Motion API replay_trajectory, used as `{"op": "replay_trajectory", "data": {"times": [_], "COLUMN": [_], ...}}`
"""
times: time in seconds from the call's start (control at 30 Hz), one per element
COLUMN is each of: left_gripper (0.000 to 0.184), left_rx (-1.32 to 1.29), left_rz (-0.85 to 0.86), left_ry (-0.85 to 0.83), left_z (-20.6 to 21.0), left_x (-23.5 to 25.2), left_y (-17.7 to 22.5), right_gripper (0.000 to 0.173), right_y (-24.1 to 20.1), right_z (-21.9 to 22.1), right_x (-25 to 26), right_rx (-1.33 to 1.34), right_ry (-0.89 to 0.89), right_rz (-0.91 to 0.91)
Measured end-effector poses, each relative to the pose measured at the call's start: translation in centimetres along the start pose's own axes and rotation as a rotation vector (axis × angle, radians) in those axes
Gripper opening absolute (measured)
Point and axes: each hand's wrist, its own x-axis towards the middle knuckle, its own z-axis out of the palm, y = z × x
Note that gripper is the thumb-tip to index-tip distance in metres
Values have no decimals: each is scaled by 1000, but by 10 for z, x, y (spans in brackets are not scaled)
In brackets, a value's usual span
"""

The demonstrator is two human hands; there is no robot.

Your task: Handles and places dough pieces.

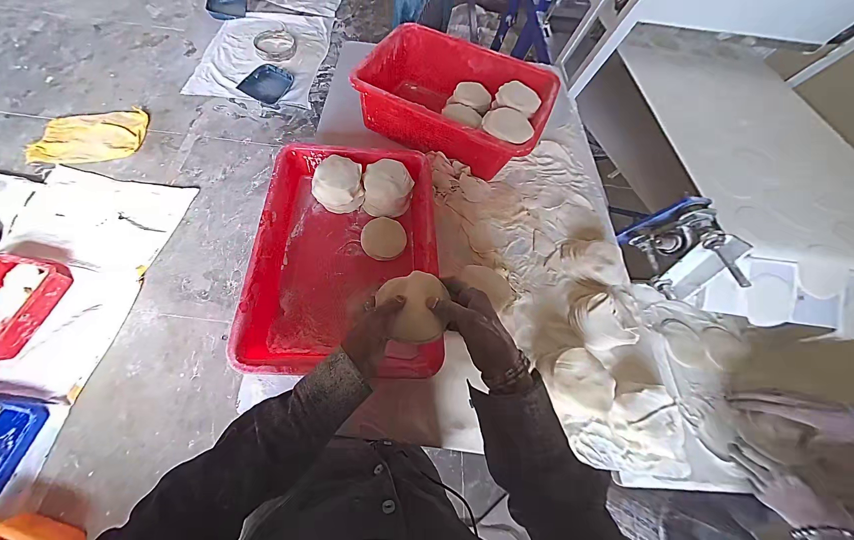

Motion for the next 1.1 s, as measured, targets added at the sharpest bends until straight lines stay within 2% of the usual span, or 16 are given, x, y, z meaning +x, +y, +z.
{"op": "replay_trajectory", "data": {"times": [0.1, 0.27, 0.37, 0.43, 0.47, 0.5, 0.63, 0.73, 0.83, 0.93, 1.03, 1.1], "left_gripper": [43, 50, 65, 68, 67, 66, 61, 53, 49, 46, 42, 40], "left_rx": [82, 239, 592, 833, 887, 884, 857, 832, 784, 750, 673, 627], "left_rz": [125, 245, 240, 219, 220, 225, 238, 251, 238, 265, 245, 254], "left_ry": [37, 106, 77, 31, 28, 29, -38, -76, -24, 27, 101, 134], "left_z": [-13, -26, -40, -47, -49, -53, -74, -101, -113, -123, -110, -95], "left_x": [40, 124, 169, 184, 188, 188, 174, 155, 118, 92, 64, 51], "left_y": [23, 44, 46, 44, 42, 39, 43, 45, 50, 53, 56, 52], "right_gripper": [27, 33, 40, 52, 63, 65, 39, 32, 32, 36, 44, 53], "right_y": [-13, -14, -4, 3, 5, 6, 15, 31, 55, 70, 90, 101], "right_z": [13, 29, 47, 55, 57, 57, 26, -28, -111, -198, -264, -287], "right_x": [50, 141, 178, 177, 171, 162, 100, 26, -46, -113, -152, -159], "right_rx": [-188, -535, -797, -883, -918, -922, -780, -689, -701, -756, -681, -599], "right_ry": [44, 137, 158, 150, 149, 162, 253, 489, 793, 1009, 1046, 1023], "right_rz": [-26, -37, 51, 87, 77, 52, -195, -256, -123, 204, 542, 652]}}
